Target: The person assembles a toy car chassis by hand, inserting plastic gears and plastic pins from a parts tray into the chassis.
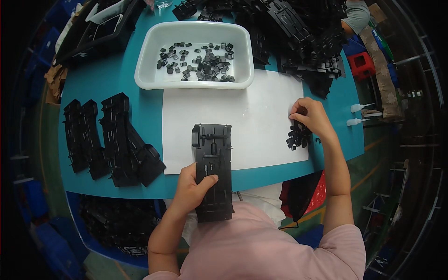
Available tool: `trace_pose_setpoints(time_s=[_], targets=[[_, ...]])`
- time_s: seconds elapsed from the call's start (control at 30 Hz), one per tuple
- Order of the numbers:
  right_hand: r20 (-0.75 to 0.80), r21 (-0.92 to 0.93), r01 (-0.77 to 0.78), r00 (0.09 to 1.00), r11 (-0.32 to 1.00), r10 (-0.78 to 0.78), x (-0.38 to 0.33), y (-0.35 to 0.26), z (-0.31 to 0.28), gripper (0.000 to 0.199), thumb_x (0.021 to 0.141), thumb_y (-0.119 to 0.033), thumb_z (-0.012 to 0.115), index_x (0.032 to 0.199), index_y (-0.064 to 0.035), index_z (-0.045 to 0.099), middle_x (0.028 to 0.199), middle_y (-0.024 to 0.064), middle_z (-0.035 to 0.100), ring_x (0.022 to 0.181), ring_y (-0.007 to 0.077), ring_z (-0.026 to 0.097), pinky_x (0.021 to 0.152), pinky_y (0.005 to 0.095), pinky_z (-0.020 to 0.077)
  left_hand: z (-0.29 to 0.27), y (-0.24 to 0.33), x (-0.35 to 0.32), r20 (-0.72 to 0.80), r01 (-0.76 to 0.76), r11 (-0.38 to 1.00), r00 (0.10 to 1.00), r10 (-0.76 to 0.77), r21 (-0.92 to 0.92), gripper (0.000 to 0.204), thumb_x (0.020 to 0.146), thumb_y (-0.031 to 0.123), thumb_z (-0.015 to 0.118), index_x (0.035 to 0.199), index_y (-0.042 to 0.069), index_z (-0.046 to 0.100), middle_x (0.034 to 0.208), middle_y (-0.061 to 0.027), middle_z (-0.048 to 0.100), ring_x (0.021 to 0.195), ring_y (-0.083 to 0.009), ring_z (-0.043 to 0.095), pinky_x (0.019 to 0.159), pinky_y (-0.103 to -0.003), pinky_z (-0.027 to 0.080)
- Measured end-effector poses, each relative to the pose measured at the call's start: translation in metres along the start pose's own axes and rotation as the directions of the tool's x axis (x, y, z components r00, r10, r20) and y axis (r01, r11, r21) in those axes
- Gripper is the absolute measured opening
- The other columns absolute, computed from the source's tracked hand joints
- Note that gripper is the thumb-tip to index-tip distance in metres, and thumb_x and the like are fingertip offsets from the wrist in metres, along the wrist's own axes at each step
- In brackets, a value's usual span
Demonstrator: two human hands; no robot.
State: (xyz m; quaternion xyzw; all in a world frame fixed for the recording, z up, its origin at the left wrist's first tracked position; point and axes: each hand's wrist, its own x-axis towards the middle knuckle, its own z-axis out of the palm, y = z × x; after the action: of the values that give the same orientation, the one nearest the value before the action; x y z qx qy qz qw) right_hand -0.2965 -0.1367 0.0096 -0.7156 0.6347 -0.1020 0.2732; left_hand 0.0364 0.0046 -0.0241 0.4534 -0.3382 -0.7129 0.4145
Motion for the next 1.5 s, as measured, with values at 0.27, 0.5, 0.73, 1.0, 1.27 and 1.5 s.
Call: trace_pose_setpoints(time_s=[0.27,0.5,0.73,1.0,1.27,1.5], targets=[[0.025,0.447,0.032,0.999,0.894,-0.048,0.015,-0.043,0.029,0.009,0.080,-0.006,0.073,0.087,-0.0002,0.071,0.078,0.0021,0.067,0.074,0.0071,0.060,0.067,0.0205,0.0456,-0.004,-0.002,0.002,0.020,-0.003,1.000,1.000,0.004,-0.020,0.019,0.084,0.001,0.058,0.102,-0.006,0.062,0.090,-0.0068,0.067,0.080,-0.0109,0.062,0.072,-0.027,0.052],[-0.066,0.330,0.120,0.992,0.936,-0.104,0.017,-0.056,0.062,0.009,0.076,-0.002,0.071,0.085,-0.0015,0.072,0.076,0.0003,0.063,0.067,0.0069,0.050,0.063,0.0215,0.0426,-0.002,-0.001,0.001,0.025,0.008,0.999,1.000,-0.007,-0.035,0.021,0.085,0.001,0.058,0.104,-0.006,0.061,0.092,-0.0072,0.067,0.081,-0.0110,0.062,0.074,-0.028,0.052],[-0.160,-0.018,0.452,0.879,0.892,-0.449,0.020,-0.064,0.068,0.011,0.072,0.001,0.069,0.083,-0.0032,0.070,0.076,0.0060,0.061,0.073,0.0190,0.055,0.063,0.0294,0.0468,-0.006,-0.003,0.002,0.048,0.016,0.999,0.999,-0.015,-0.029,0.022,0.085,0.001,0.058,0.105,-0.006,0.061,0.092,-0.0069,0.067,0.082,-0.0104,0.062,0.074,-0.028,0.052],[-0.143,-0.177,0.554,0.803,0.813,-0.578,0.018,-0.072,0.068,0.014,0.068,0.004,0.068,0.079,-0.0046,0.066,0.075,0.0074,0.059,0.076,0.0250,0.054,0.065,0.0343,0.0474,-0.004,-0.003,0.002,0.045,-0.017,1.000,0.999,0.018,-0.023,0.019,0.085,0.002,0.058,0.102,-0.005,0.061,0.089,-0.0056,0.066,0.080,-0.0093,0.061,0.073,-0.027,0.052],[-0.152,-0.198,0.537,0.809,0.820,-0.567,0.017,-0.076,0.069,0.014,0.067,0.008,0.069,0.078,-0.0011,0.066,0.077,0.0078,0.062,0.077,0.0226,0.056,0.065,0.0328,0.0493,-0.004,-0.006,0.002,0.032,-0.023,0.999,0.999,0.024,-0.030,0.017,0.085,0.003,0.059,0.100,-0.004,0.061,0.087,-0.0050,0.066,0.077,-0.0087,0.060,0.070,-0.026,0.051],[-0.163,-0.218,0.550,0.794,0.806,-0.586,0.015,-0.069,0.069,0.014,0.066,0.005,0.069,0.076,-0.0034,0.064,0.074,0.0079,0.059,0.075,0.0256,0.054,0.065,0.0351,0.0472,-0.003,-0.007,0.002,0.033,-0.020,0.999,0.999,0.021,-0.041,0.016,0.085,0.003,0.060,0.099,-0.004,0.061,0.086,-0.0051,0.066,0.077,-0.0086,0.061,0.070,-0.026,0.051]])
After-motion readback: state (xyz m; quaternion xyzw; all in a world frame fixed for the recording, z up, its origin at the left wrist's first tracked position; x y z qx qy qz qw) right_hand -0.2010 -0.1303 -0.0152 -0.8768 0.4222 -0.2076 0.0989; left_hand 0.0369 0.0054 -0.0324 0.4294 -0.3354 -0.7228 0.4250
